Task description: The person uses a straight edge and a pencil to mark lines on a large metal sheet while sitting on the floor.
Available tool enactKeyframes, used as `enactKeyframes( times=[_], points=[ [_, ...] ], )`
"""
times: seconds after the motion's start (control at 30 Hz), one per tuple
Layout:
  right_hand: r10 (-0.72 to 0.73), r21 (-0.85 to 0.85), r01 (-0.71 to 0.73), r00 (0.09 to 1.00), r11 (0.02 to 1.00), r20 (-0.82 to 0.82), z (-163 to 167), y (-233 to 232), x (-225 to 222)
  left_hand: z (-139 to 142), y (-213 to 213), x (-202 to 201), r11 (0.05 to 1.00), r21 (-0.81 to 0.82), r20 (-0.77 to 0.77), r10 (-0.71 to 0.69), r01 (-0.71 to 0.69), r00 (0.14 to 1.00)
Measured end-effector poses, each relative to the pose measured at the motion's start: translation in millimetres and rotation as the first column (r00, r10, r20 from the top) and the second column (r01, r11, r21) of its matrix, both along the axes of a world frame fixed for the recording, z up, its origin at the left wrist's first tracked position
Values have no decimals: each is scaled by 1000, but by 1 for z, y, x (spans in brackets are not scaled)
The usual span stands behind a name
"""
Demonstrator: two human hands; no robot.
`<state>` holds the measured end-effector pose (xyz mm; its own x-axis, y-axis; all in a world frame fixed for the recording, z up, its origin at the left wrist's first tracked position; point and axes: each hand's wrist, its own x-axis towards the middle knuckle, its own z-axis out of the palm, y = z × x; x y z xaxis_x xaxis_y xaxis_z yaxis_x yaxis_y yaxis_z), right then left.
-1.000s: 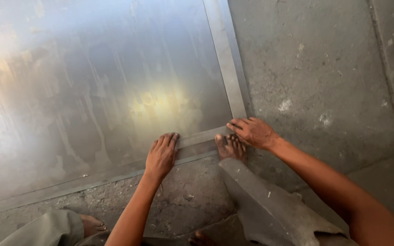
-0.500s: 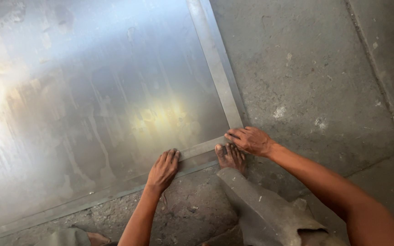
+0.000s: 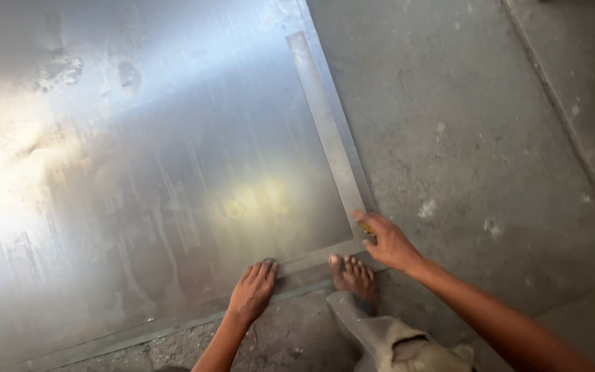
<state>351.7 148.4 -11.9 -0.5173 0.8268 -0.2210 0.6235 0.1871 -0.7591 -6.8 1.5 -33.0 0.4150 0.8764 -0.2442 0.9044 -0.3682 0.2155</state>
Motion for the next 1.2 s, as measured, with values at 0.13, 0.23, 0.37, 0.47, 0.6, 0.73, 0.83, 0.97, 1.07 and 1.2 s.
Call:
enactKeyframes(
  times=[0.13, 0.23, 0.37, 0.47, 0.6, 0.73, 0.83, 0.97, 1.07, 1.2],
  points=[
    [-300, -128, 286, 948, 950, -105, 6, 74, 0, 14, 73, 24, 947, -232, -34, 219, -221, 975],
    [-408, -45, 409, 912, 911, 42, 8, 165, -19, 19, 184, 61, 881, -152, 157, 469, -448, 869],
    [-468, -32, 468, 884, 883, 10, 11, 276, -68, 22, 326, 114, 858, -233, 181, 502, -459, 846],
    [-352, 445, 368, 928, 816, -122, 13, 327, -94, 25, 372, 134, 826, -355, -90, 437, -438, 895],
    [-377, 432, 401, 915, 808, -145, 10, 369, -112, 23, 382, 139, 807, -394, -130, 425, -440, 896],
    [-399, 205, 399, 916, 894, -44, 18, 395, -136, 14, 381, 134, 815, -404, -109, 408, -416, 906],
    [-246, 234, 193, 943, 953, 224, 37, 405, -158, 10, 381, 131, 814, -417, -103, 400, -405, 911],
    [-195, 369, 47, 906, 928, 375, 55, 411, -176, 12, 382, 130, 817, -416, -106, 393, -400, 913],
    [-183, 338, 66, 927, 939, 327, 47, 421, -182, 12, 383, 131, 833, -395, -109, 377, -388, 920],
    [-199, 422, 54, 930, 905, 309, 32, 405, -174, 8, 382, 131, 824, -402, -128, 381, -399, 916]
  ],
)
